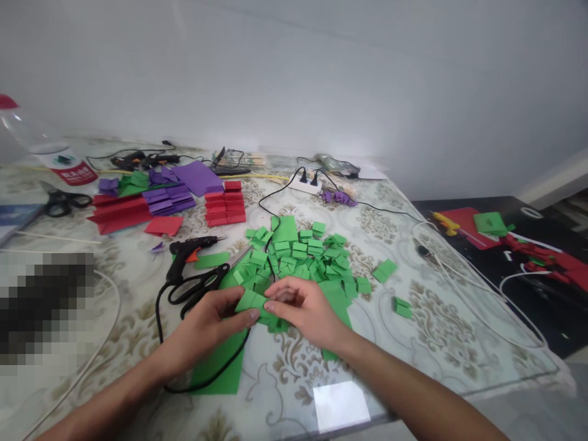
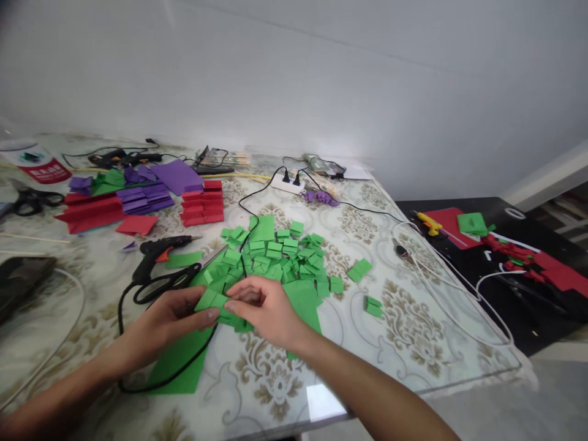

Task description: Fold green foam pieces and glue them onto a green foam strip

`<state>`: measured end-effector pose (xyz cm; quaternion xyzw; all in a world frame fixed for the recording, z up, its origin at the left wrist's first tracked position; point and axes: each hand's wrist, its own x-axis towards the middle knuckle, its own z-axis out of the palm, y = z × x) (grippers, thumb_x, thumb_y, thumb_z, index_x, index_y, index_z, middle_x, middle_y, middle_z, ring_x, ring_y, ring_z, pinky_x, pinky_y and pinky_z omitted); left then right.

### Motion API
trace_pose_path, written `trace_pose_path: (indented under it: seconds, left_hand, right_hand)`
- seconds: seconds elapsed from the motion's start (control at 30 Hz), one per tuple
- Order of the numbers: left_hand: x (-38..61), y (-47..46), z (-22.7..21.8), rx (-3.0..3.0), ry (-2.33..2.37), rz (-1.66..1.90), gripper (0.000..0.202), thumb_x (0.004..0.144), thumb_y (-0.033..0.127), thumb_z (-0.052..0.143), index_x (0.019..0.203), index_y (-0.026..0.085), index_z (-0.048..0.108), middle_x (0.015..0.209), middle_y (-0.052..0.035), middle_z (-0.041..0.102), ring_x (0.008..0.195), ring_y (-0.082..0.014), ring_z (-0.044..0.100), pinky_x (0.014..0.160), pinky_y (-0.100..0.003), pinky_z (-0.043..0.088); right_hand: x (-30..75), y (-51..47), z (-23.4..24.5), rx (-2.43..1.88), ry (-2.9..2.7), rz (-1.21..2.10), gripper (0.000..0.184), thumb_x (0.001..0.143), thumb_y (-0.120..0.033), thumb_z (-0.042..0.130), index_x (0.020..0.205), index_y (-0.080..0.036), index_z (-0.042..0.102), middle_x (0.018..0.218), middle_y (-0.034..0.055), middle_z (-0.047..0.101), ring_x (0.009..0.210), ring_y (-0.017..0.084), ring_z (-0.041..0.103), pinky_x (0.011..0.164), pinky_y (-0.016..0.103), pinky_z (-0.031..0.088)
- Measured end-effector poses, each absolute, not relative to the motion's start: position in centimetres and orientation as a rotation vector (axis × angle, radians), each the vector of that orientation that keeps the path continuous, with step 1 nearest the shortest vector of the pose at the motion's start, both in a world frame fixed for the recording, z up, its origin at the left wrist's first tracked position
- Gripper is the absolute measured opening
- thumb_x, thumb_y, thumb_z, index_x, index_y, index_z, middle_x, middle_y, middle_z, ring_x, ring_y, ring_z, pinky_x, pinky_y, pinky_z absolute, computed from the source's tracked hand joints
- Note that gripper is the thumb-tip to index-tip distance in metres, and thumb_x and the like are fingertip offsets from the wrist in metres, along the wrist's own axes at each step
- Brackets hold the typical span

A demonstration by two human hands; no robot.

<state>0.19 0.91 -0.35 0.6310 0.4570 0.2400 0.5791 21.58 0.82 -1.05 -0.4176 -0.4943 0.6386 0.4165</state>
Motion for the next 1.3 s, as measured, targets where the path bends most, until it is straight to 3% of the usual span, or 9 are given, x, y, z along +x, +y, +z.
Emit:
trace_pose_path:
  seconds: [0.1, 0.3, 0.4, 0.53, 0.7, 0.8, 0.97, 1.17, 1.3]
  left_hand:
    - [0.1, 0.9, -0.1, 1.479, 1.051, 0.501, 0.033, 0.089, 0.050, 0.065, 0.084, 0.017, 0.066, 0.079, 0.0002, 0.061, 0.074, -0.0167, 0.053, 0.064, -0.024, 0.044]
    - [0.3, 0.9, 0.0, 1.583, 1.066, 0.516, 0.029, 0.087, 0.047, 0.068, 0.088, 0.018, 0.072, 0.081, -0.0002, 0.068, 0.078, -0.0185, 0.059, 0.069, -0.026, 0.046]
    - [0.3, 0.8, 0.1, 1.550, 1.089, 0.598, 0.028, 0.087, 0.046, 0.068, 0.084, 0.019, 0.071, 0.074, 0.0008, 0.066, 0.070, -0.0161, 0.056, 0.064, -0.024, 0.045]
    - [0.3, 0.9, 0.2, 1.466, 1.126, 0.704, 0.032, 0.084, 0.048, 0.072, 0.074, 0.018, 0.066, 0.062, 0.0026, 0.058, 0.060, -0.0136, 0.050, 0.057, -0.023, 0.041]
    - [0.5, 0.8, 0.7, 1.426, 1.119, 0.692, 0.032, 0.084, 0.048, 0.073, 0.074, 0.018, 0.065, 0.061, 0.0023, 0.060, 0.061, -0.0141, 0.054, 0.058, -0.023, 0.043]
    - [0.5, 0.6, 0.7, 1.428, 1.090, 0.677, 0.030, 0.088, 0.047, 0.069, 0.081, 0.019, 0.069, 0.068, 0.0013, 0.062, 0.068, -0.0162, 0.059, 0.065, -0.025, 0.048]
    - [0.3, 0.5, 0.1, 1.604, 1.169, 0.687, 0.029, 0.089, 0.047, 0.067, 0.096, 0.020, 0.072, 0.084, -0.0016, 0.069, 0.080, -0.0198, 0.060, 0.071, -0.026, 0.048]
    - [0.4, 0.7, 0.4, 1.670, 1.171, 0.610, 0.036, 0.089, 0.051, 0.064, 0.076, 0.018, 0.067, 0.072, -0.0005, 0.061, 0.073, -0.0179, 0.055, 0.065, -0.025, 0.043]
    - [0.3, 0.6, 0.3, 1.677, 1.156, 0.547, 0.040, 0.091, 0.052, 0.062, 0.071, 0.018, 0.061, 0.068, 0.0018, 0.052, 0.068, -0.0153, 0.048, 0.060, -0.023, 0.037]
  right_hand:
    - [21.6, 0.8, -1.0, -1.059, -1.208, 1.585, 0.033, 0.069, -0.036, 0.090, 0.091, -0.019, 0.073, 0.079, 0.0011, 0.072, 0.074, 0.014, 0.067, 0.073, 0.029, 0.052]
    - [21.5, 0.5, -0.9, -1.092, -1.239, 1.590, 0.035, 0.069, -0.038, 0.091, 0.091, -0.018, 0.072, 0.077, 0.0007, 0.072, 0.071, 0.014, 0.066, 0.067, 0.028, 0.051]
    - [21.5, 0.3, -0.5, -1.051, -1.277, 1.611, 0.034, 0.078, -0.043, 0.083, 0.098, -0.019, 0.069, 0.080, 0.0008, 0.069, 0.069, 0.012, 0.062, 0.062, 0.026, 0.048]
    - [21.5, -0.1, -0.3, -0.952, -1.313, 1.651, 0.055, 0.069, -0.035, 0.092, 0.112, -0.025, 0.058, 0.084, -0.0034, 0.062, 0.067, 0.011, 0.056, 0.060, 0.024, 0.046]
    - [21.4, 0.0, -0.9, -0.998, -1.362, 1.534, 0.028, 0.079, -0.033, 0.084, 0.092, -0.021, 0.063, 0.072, -0.0031, 0.060, 0.064, 0.011, 0.056, 0.059, 0.025, 0.042]
    - [21.4, 0.1, -0.9, -1.059, -1.358, 1.537, 0.025, 0.078, -0.035, 0.085, 0.086, -0.019, 0.067, 0.070, -0.0002, 0.065, 0.064, 0.014, 0.060, 0.059, 0.026, 0.043]
    - [21.5, 0.1, -0.7, -1.104, -1.414, 1.467, 0.018, 0.080, -0.032, 0.080, 0.088, -0.019, 0.070, 0.067, -0.0020, 0.061, 0.061, 0.013, 0.058, 0.057, 0.026, 0.044]
    - [21.5, 0.0, -0.9, -1.096, -1.493, 1.359, 0.014, 0.083, -0.030, 0.077, 0.090, -0.020, 0.071, 0.070, -0.0022, 0.057, 0.064, 0.013, 0.054, 0.059, 0.027, 0.044]
    - [21.5, -0.2, -0.7, -1.053, -1.457, 1.345, 0.022, 0.082, -0.029, 0.077, 0.098, -0.022, 0.064, 0.078, -0.0014, 0.062, 0.072, 0.014, 0.059, 0.068, 0.029, 0.049]
